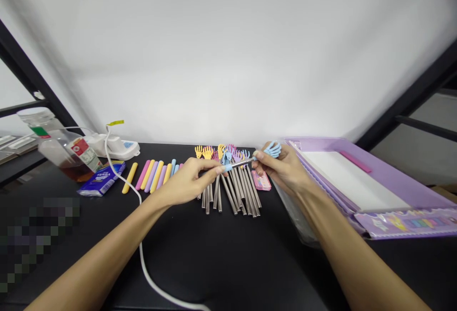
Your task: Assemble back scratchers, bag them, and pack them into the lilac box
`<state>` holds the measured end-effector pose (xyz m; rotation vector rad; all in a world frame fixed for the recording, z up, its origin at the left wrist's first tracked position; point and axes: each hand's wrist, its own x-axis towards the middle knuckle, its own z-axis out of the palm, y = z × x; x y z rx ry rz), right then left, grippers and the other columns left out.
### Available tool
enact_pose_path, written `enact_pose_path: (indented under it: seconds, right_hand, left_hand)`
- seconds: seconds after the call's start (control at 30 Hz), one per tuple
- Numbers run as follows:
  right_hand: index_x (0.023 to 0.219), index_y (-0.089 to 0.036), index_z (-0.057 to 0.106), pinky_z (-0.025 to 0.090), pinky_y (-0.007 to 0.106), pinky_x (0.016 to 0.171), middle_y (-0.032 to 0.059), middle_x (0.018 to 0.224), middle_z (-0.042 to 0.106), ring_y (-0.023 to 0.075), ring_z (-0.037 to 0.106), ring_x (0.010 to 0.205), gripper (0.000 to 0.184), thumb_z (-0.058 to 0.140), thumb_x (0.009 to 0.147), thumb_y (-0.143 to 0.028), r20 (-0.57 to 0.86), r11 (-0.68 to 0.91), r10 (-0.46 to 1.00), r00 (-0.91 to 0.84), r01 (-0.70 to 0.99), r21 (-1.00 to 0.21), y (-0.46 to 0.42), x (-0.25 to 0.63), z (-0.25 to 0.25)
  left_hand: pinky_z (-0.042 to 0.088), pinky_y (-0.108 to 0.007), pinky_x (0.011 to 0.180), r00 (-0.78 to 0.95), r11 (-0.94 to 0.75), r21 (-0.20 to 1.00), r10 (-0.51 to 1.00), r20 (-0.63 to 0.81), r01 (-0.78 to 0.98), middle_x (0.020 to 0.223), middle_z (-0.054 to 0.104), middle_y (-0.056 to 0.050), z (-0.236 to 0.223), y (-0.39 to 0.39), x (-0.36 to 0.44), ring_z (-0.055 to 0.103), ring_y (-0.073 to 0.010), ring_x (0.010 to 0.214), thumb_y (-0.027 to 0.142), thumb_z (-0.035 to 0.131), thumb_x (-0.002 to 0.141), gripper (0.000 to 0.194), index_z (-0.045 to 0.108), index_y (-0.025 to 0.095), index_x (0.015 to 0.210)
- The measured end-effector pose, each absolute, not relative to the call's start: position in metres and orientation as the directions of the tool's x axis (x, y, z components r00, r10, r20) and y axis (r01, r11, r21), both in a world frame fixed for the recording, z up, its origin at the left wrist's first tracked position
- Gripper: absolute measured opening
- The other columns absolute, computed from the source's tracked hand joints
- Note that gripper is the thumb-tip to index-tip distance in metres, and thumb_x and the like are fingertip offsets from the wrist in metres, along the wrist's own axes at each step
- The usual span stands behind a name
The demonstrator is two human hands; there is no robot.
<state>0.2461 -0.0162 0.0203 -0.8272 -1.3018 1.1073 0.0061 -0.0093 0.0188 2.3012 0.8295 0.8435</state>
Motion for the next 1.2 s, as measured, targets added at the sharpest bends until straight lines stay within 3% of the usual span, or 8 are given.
enact_pose_path:
  seconds: [0.07, 0.23, 0.33, 0.53, 0.77, 0.87, 1.0, 1.2]
  right_hand:
    - [0.066, -0.016, 0.064, 0.047, 0.024, 0.048, 0.0014, 0.059, 0.068, 0.0102, 0.057, 0.045, 0.032, 0.086, 0.070, -0.038, 0.321, 0.310, 0.942, -0.099, -0.107, -0.945, -0.018, 0.241, 0.019]
    - [0.076, -0.016, 0.068, 0.051, 0.024, 0.057, -0.0008, 0.063, 0.066, 0.0107, 0.061, 0.055, 0.023, 0.082, 0.075, -0.033, 0.255, 0.251, 0.944, -0.209, -0.048, -0.967, -0.022, 0.225, 0.015]
    - [0.076, -0.017, 0.065, 0.051, 0.024, 0.061, -0.0023, 0.064, 0.064, 0.0110, 0.063, 0.059, 0.023, 0.084, 0.073, -0.029, 0.207, 0.188, 0.960, -0.188, -0.112, -0.976, -0.021, 0.224, 0.012]
    - [0.085, -0.015, 0.071, 0.048, 0.023, 0.055, 0.0007, 0.067, 0.067, 0.0101, 0.060, 0.057, 0.026, 0.086, 0.069, -0.028, 0.064, 0.025, 0.978, -0.201, -0.190, -0.981, -0.020, 0.225, 0.010]
    - [0.076, -0.013, 0.074, 0.046, 0.022, 0.055, -0.0006, 0.068, 0.063, 0.0080, 0.054, 0.058, 0.023, 0.089, 0.064, -0.026, 0.103, 0.061, 0.984, -0.148, -0.266, -0.962, -0.022, 0.211, 0.006]
    - [0.070, -0.014, 0.072, 0.044, 0.019, 0.050, 0.0000, 0.070, 0.064, 0.0069, 0.053, 0.058, 0.028, 0.093, 0.056, -0.024, 0.118, 0.144, 0.989, 0.091, -0.377, -0.915, -0.013, 0.228, 0.010]
    - [0.063, -0.014, 0.066, 0.039, 0.013, 0.046, -0.0034, 0.069, 0.061, 0.0012, 0.045, 0.053, 0.036, 0.096, 0.046, -0.020, 0.155, 0.381, 0.891, 0.426, -0.517, -0.767, -0.001, 0.256, 0.021]
    - [0.069, -0.015, 0.067, 0.041, 0.016, 0.048, -0.0036, 0.065, 0.058, 0.0038, 0.048, 0.055, 0.034, 0.095, 0.053, -0.025, 0.148, 0.328, 0.924, 0.353, -0.532, -0.780, -0.005, 0.249, 0.022]
  left_hand:
    - [0.030, -0.022, 0.043, 0.628, -0.701, 0.593, 0.678, 0.382, 0.396, 0.055, 0.049, 0.005, 0.018, -0.011, 0.009, 0.041, -0.0086, 0.046, 0.041, 0.043, 0.102, 0.038, 0.070, 0.017, 0.092]
    - [0.042, -0.025, 0.057, 0.627, -0.799, 0.213, 0.580, 0.521, 0.563, 0.072, 0.064, 0.000, 0.007, -0.010, 0.018, 0.057, -0.0126, 0.060, 0.033, 0.051, 0.100, 0.024, 0.070, 0.018, 0.097]
    - [0.045, -0.024, 0.059, 0.584, -0.805, 0.130, 0.520, 0.624, 0.578, 0.083, 0.069, -0.003, 0.000, -0.007, 0.019, 0.060, -0.0128, 0.063, 0.029, 0.050, 0.101, 0.022, 0.068, 0.017, 0.105]
    - [0.051, -0.027, 0.063, 0.592, -0.799, -0.069, 0.381, 0.710, 0.597, 0.081, 0.068, -0.006, -0.001, -0.008, 0.020, 0.064, -0.0159, 0.070, 0.025, 0.045, 0.103, 0.025, 0.066, 0.013, 0.107]
    - [0.053, -0.029, 0.065, 0.541, -0.782, -0.047, 0.385, 0.747, 0.621, 0.080, 0.072, -0.005, -0.006, -0.013, 0.025, 0.068, -0.0178, 0.071, 0.022, 0.049, 0.101, 0.019, 0.067, 0.013, 0.101]
    - [0.054, -0.030, 0.068, 0.505, -0.747, -0.012, 0.437, 0.744, 0.664, 0.086, 0.075, -0.006, -0.004, -0.002, 0.011, 0.071, -0.0190, 0.074, 0.026, 0.055, 0.099, 0.018, 0.069, 0.015, 0.104]
    - [0.054, -0.030, 0.068, 0.494, -0.679, -0.010, 0.525, 0.693, 0.734, 0.089, 0.077, -0.005, 0.000, 0.013, -0.007, 0.072, -0.0213, 0.076, 0.029, 0.060, 0.096, 0.016, 0.072, 0.018, 0.099]
    - [0.051, -0.027, 0.066, 0.481, -0.710, -0.018, 0.459, 0.747, 0.704, 0.088, 0.073, -0.004, -0.002, 0.007, 0.004, 0.069, -0.0176, 0.075, 0.026, 0.057, 0.098, 0.020, 0.068, 0.017, 0.112]
